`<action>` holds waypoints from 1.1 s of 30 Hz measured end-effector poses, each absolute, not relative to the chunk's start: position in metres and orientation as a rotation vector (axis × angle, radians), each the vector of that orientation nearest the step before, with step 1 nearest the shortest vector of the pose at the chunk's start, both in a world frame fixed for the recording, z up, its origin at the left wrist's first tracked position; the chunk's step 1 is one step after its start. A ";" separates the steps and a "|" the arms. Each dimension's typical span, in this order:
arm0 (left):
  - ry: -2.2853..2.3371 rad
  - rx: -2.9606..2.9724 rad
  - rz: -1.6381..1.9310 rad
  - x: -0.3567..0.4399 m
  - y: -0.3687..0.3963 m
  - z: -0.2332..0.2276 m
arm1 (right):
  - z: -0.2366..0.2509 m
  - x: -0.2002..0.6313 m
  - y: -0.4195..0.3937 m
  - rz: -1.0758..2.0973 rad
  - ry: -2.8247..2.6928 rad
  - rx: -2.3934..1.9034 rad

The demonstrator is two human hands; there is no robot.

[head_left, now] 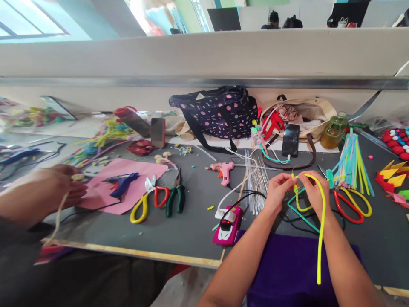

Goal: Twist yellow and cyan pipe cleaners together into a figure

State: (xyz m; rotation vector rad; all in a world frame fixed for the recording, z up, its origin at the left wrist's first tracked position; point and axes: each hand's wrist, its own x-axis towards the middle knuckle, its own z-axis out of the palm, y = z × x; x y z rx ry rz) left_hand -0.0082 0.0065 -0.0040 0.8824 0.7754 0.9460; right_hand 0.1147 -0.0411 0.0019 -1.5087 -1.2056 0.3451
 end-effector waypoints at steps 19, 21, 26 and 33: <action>0.700 0.732 0.855 -0.012 0.011 -0.012 | 0.014 0.172 -0.050 0.300 -0.370 -1.075; 0.681 0.752 0.839 -0.012 0.011 -0.010 | 0.013 0.181 -0.053 0.380 -0.343 -1.013; 0.662 0.807 0.844 -0.013 0.011 -0.008 | 0.010 0.190 -0.056 0.489 -0.308 -0.885; 0.671 0.797 0.893 -0.015 0.013 -0.006 | 0.015 0.187 -0.061 0.788 -0.470 -1.044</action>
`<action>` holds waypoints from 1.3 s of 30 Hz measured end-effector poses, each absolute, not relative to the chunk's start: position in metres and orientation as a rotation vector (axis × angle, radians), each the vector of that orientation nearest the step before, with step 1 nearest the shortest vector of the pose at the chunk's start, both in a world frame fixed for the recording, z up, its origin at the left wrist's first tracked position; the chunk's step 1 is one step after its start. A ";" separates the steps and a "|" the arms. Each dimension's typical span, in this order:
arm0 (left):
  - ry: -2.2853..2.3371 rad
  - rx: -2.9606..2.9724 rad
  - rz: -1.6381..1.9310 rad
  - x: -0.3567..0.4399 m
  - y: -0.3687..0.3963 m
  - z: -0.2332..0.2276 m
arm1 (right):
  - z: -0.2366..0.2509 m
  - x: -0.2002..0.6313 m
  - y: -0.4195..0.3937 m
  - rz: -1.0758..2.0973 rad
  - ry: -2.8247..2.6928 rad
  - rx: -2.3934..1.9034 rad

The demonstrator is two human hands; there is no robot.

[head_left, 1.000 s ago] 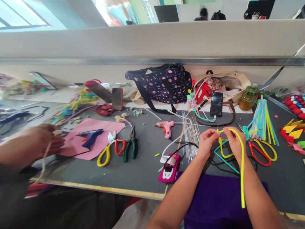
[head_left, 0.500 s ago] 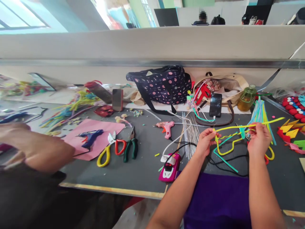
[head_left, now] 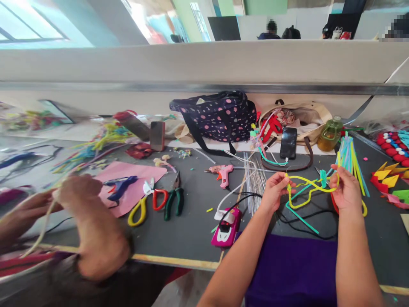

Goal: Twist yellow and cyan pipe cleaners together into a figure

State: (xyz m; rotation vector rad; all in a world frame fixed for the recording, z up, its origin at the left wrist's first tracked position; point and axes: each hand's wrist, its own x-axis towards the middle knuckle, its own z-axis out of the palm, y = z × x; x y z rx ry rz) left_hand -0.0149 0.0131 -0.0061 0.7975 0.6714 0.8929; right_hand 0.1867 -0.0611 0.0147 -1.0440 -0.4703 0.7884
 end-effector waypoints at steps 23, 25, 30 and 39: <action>0.708 0.796 1.028 -0.014 0.007 0.006 | 0.002 0.149 -0.051 0.122 -1.233 -1.887; 0.680 0.802 1.061 -0.013 0.005 0.008 | 0.003 0.148 -0.051 0.125 -1.153 -1.835; 0.554 0.845 1.111 -0.018 -0.002 0.019 | 0.010 0.146 -0.055 0.124 -1.085 -1.692; 0.410 0.551 1.199 -0.052 0.024 0.033 | 0.039 0.162 -0.075 -0.125 -0.670 -1.409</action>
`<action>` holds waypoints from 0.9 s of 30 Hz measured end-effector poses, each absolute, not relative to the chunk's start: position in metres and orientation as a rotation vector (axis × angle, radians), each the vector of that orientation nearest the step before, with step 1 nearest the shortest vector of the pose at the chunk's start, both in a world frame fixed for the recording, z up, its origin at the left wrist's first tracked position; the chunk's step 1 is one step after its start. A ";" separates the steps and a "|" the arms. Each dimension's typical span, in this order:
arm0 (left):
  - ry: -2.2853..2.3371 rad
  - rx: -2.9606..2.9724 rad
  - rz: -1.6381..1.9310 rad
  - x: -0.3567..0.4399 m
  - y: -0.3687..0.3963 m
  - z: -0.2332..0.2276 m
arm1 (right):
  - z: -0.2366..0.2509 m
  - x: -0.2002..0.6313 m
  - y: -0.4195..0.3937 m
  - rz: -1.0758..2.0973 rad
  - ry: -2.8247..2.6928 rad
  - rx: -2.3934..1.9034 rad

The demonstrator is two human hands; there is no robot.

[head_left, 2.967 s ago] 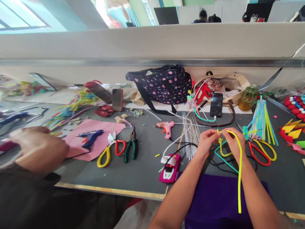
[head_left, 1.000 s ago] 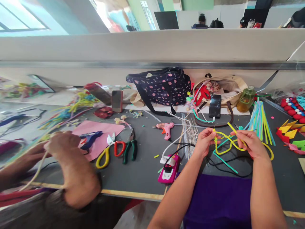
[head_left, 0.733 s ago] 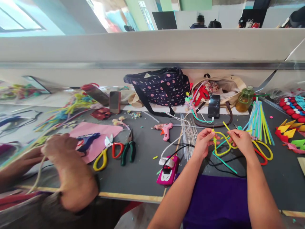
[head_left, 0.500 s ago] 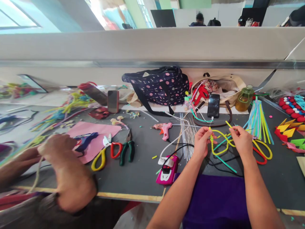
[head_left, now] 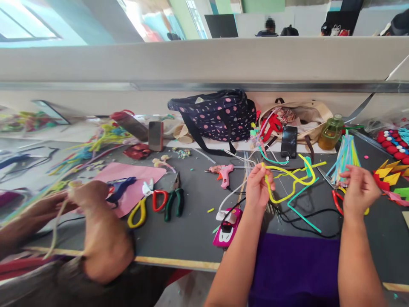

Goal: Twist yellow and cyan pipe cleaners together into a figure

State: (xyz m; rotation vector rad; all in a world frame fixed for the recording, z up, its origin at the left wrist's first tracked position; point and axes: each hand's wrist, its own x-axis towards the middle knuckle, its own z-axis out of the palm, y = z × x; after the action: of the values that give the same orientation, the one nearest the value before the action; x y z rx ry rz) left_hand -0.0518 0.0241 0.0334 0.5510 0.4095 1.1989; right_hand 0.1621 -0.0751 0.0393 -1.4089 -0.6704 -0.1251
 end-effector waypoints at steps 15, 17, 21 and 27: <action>0.268 0.019 0.897 -0.051 0.024 0.031 | 0.011 0.134 -0.046 1.261 -0.550 -0.968; 0.330 0.064 0.810 -0.044 0.022 0.028 | 0.013 0.136 -0.047 1.307 -0.507 -0.858; 0.532 0.295 0.822 -0.028 0.018 0.018 | 0.010 0.152 -0.048 1.321 -0.455 -0.738; 0.716 0.623 0.900 -0.018 0.014 0.000 | 0.011 0.144 -0.048 1.087 -0.482 -0.914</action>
State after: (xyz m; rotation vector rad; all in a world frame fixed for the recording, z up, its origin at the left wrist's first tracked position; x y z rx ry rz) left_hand -0.0181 0.0142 -0.0002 0.6229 0.7156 0.8999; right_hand 0.1437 -0.0476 0.0105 -0.9141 -0.4821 1.0875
